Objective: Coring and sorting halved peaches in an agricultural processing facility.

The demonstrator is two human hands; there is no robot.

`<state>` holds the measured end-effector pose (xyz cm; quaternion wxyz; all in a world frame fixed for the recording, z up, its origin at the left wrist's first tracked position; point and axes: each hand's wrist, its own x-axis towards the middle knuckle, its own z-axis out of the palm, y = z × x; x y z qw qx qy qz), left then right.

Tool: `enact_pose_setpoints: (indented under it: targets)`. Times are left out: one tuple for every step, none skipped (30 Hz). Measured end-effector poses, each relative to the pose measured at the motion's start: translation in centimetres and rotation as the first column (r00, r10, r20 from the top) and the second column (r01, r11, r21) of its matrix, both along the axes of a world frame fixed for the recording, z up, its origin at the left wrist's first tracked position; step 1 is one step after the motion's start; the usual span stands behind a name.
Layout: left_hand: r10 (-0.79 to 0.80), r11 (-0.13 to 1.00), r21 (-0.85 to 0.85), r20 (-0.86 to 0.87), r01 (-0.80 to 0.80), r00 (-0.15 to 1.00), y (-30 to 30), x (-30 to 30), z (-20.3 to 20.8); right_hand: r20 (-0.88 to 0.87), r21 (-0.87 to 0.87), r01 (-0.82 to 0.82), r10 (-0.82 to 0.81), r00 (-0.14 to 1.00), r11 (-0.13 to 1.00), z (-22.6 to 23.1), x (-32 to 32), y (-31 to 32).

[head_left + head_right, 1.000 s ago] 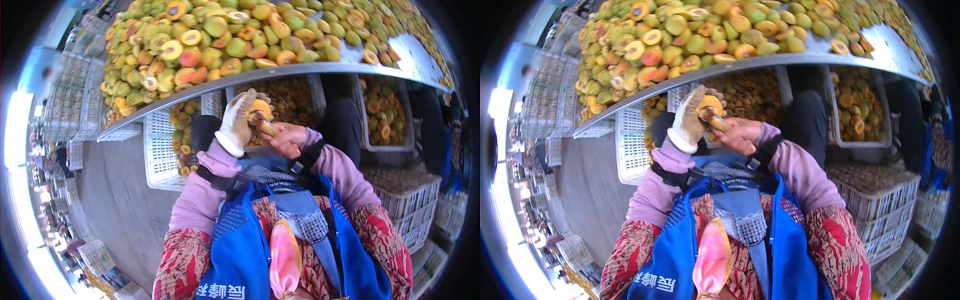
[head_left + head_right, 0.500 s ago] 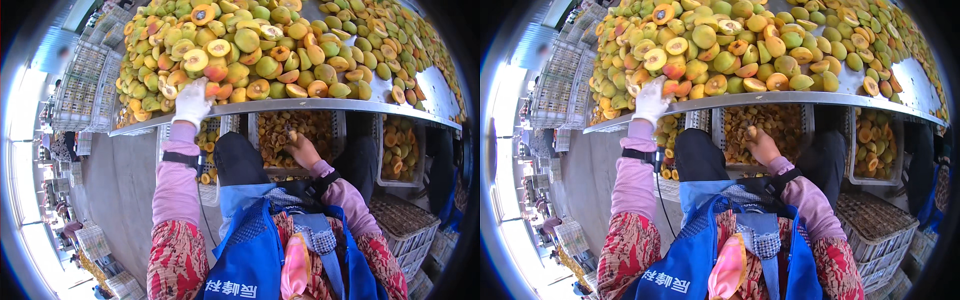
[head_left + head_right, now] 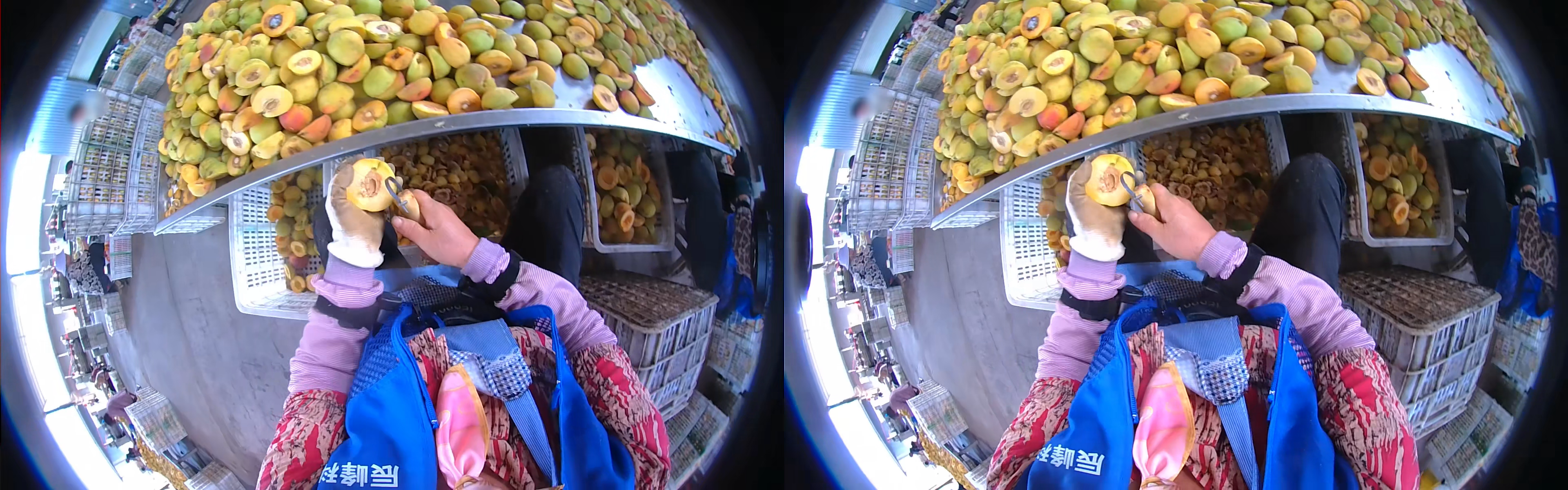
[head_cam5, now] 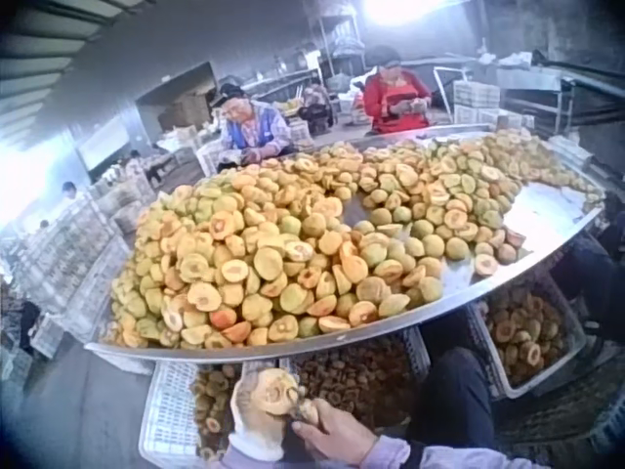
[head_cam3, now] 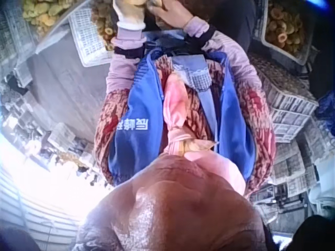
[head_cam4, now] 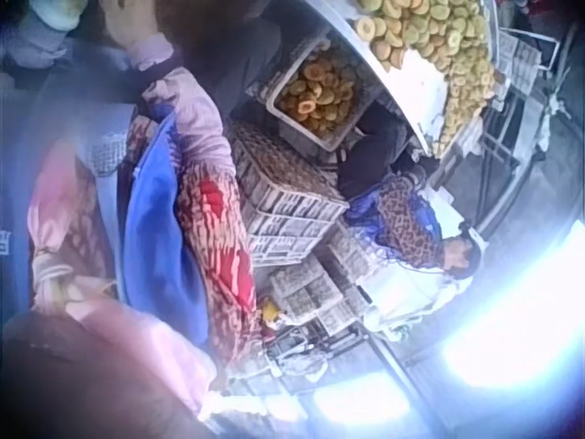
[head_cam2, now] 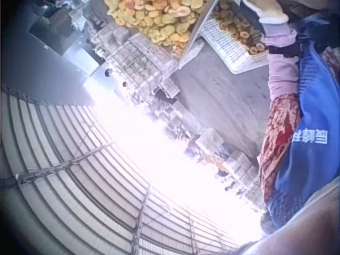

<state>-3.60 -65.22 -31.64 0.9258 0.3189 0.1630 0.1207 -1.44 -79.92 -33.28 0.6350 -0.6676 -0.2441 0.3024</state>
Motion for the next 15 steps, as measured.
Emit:
enact_pose_setpoints:
  targets:
    - [0.122, 0.982, 0.15, -0.054, -0.113, 0.991, -0.7, 0.3, -0.4, 0.102, -0.125, 0.0, 0.012, 0.995, 0.992, -0.2, 0.2, -0.4]
    - [0.256, 0.926, 0.308, -0.087, -0.218, 0.963, -1.2, 0.5, -0.9, 0.198, -0.244, 0.005, 0.045, 0.979, 0.97, -0.1, 0.3, -0.7]
    - [0.254, 0.927, 0.306, -0.093, -0.216, 0.963, -1.6, 0.6, -1.2, 0.193, -0.246, 0.005, 0.044, 0.98, 0.969, 0.1, 0.2, -0.9]
    - [0.252, 0.928, 0.309, -0.109, -0.209, 0.962, -1.8, 0.7, -1.5, 0.173, -0.256, 0.019, 0.026, 0.985, 0.966, 0.5, 0.2, -0.9]
    - [0.245, 0.93, 0.31, -0.124, -0.197, 0.961, -2.0, 0.9, -1.8, 0.154, -0.267, 0.039, 0.003, 0.988, 0.963, 0.9, 0.2, -0.9]
    - [0.243, 0.925, 0.33, -0.132, -0.188, 0.961, -1.7, 1.2, -2.6, 0.149, -0.268, 0.042, -0.001, 0.989, 0.963, 1.1, 0.2, -0.8]
    - [0.24, 0.926, 0.331, -0.136, -0.184, 0.961, -1.7, 1.2, -3.1, 0.168, -0.277, 0.054, -0.007, 0.986, 0.959, 1.3, 0.3, -0.5]
    - [0.268, 0.912, 0.356, -0.14, -0.204, 0.953, -2.2, 1.3, -3.0, 0.184, -0.289, 0.068, -0.015, 0.983, 0.955, 1.3, 0.4, -0.5]
    - [0.296, 0.897, 0.381, -0.143, -0.224, 0.944, -2.6, 1.5, -2.8, 0.178, -0.292, 0.073, -0.02, 0.984, 0.954, 0.9, 0.4, -0.4]
    - [0.283, 0.886, 0.416, -0.137, -0.204, 0.949, -2.9, 1.4, -2.5, 0.24, -0.285, 0.106, -0.036, 0.97, 0.953, 0.2, 0.3, -0.3]
    - [0.281, 0.887, 0.416, -0.141, -0.201, 0.949, -2.9, 1.5, -2.6, 0.303, -0.275, 0.136, -0.048, 0.952, 0.952, 0.0, 0.3, -0.1]
    - [0.254, 0.914, 0.355, -0.128, -0.195, 0.959, -2.8, 1.6, -2.8, 0.3, -0.276, 0.136, -0.05, 0.953, 0.951, -0.1, 0.3, 0.1]
    - [0.228, 0.938, 0.293, -0.113, -0.187, 0.967, -2.8, 1.6, -3.0, 0.294, -0.284, 0.142, -0.055, 0.954, 0.948, 0.0, 0.3, 0.2]
    - [0.224, 0.939, 0.291, -0.119, -0.181, 0.967, -2.9, 1.7, -2.9, 0.287, -0.294, 0.15, -0.062, 0.956, 0.944, 0.0, 0.3, 0.3]
    - [0.237, 0.934, 0.306, -0.14, -0.186, 0.961, -3.0, 1.8, -2.7, 0.282, -0.298, 0.152, -0.065, 0.957, 0.942, -0.1, 0.4, 0.3]
